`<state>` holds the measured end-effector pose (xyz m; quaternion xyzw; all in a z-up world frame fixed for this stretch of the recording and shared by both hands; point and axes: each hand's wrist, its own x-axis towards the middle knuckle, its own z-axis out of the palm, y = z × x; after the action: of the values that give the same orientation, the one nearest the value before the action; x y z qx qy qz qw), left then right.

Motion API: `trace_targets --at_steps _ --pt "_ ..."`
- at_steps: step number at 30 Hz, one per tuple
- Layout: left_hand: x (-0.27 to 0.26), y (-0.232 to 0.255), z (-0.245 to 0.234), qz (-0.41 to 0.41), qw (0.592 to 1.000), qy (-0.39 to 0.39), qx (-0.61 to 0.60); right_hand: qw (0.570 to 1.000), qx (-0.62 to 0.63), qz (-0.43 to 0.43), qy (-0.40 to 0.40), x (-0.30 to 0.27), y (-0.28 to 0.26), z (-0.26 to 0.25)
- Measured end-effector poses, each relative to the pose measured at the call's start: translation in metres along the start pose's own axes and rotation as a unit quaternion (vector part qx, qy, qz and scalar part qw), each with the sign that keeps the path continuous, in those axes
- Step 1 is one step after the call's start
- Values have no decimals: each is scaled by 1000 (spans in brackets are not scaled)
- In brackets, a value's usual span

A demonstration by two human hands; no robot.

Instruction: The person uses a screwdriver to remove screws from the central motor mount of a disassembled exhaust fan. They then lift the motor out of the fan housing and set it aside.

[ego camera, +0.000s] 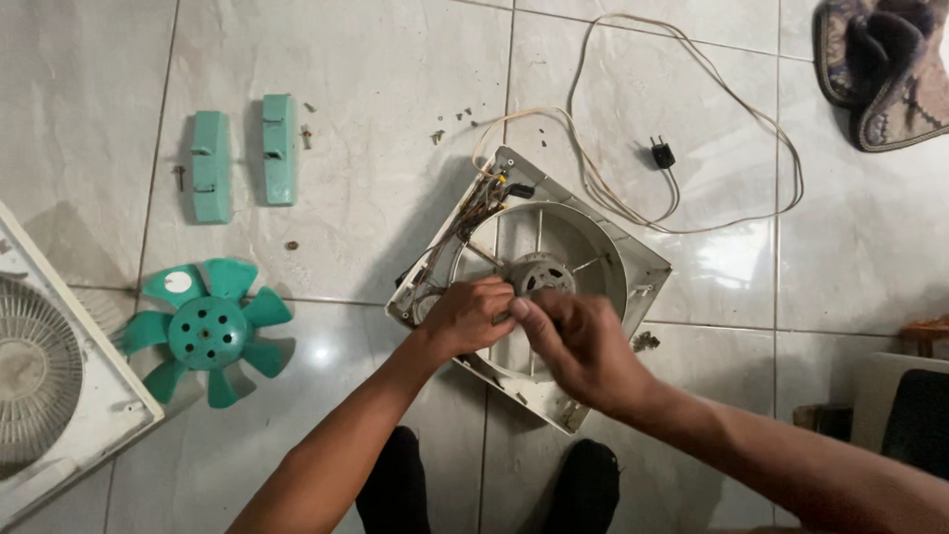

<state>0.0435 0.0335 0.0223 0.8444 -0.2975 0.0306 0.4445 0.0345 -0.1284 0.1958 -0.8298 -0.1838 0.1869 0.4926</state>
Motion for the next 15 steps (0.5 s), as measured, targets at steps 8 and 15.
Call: trace_targets --at_steps 8,15 --pt "-1 -4 2 8 999 -5 -42 987 70 -137 -40 13 31 -2" --pt "-4 -3 4 31 998 15 -54 930 62 -183 -311 37 36 -29"
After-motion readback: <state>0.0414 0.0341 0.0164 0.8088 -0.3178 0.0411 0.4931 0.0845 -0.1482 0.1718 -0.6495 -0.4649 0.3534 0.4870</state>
